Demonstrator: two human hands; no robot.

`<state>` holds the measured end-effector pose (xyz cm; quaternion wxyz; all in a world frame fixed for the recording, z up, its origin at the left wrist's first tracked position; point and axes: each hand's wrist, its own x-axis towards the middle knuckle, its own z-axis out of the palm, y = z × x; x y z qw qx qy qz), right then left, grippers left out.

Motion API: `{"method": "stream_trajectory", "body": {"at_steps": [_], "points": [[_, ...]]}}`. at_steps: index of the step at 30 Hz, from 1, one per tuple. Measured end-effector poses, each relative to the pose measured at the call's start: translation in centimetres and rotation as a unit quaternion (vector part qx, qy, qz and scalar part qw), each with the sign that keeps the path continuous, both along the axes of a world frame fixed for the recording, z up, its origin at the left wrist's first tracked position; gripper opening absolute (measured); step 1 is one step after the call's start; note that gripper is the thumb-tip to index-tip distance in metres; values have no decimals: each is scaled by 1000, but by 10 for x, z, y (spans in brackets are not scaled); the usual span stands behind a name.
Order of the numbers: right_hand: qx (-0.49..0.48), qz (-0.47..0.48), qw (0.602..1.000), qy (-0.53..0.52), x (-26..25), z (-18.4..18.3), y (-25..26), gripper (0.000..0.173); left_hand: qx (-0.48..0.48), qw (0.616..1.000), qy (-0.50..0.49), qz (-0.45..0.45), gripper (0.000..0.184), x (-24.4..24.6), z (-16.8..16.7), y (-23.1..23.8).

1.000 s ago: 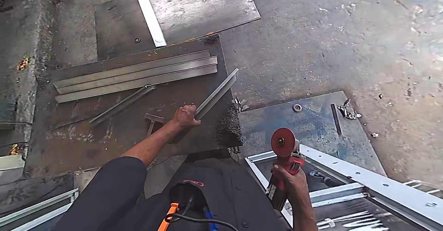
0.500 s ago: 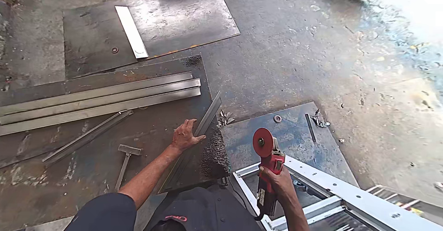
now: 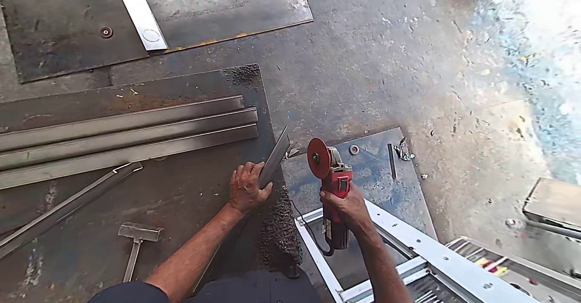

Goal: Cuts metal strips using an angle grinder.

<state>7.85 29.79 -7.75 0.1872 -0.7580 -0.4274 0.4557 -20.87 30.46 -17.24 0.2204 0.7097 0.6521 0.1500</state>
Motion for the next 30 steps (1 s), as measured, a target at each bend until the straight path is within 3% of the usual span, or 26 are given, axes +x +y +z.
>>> {"method": "stream_trajectory", "body": {"at_steps": [11, 30], "points": [[-27, 69, 997, -23, -13, -21, 52, 68, 14, 1000, 7, 7, 66, 1, -3, 1], [-46, 82, 995, -13, -16, -37, 66, 71, 8, 1000, 3, 10, 66, 1, -6, 1]]}}
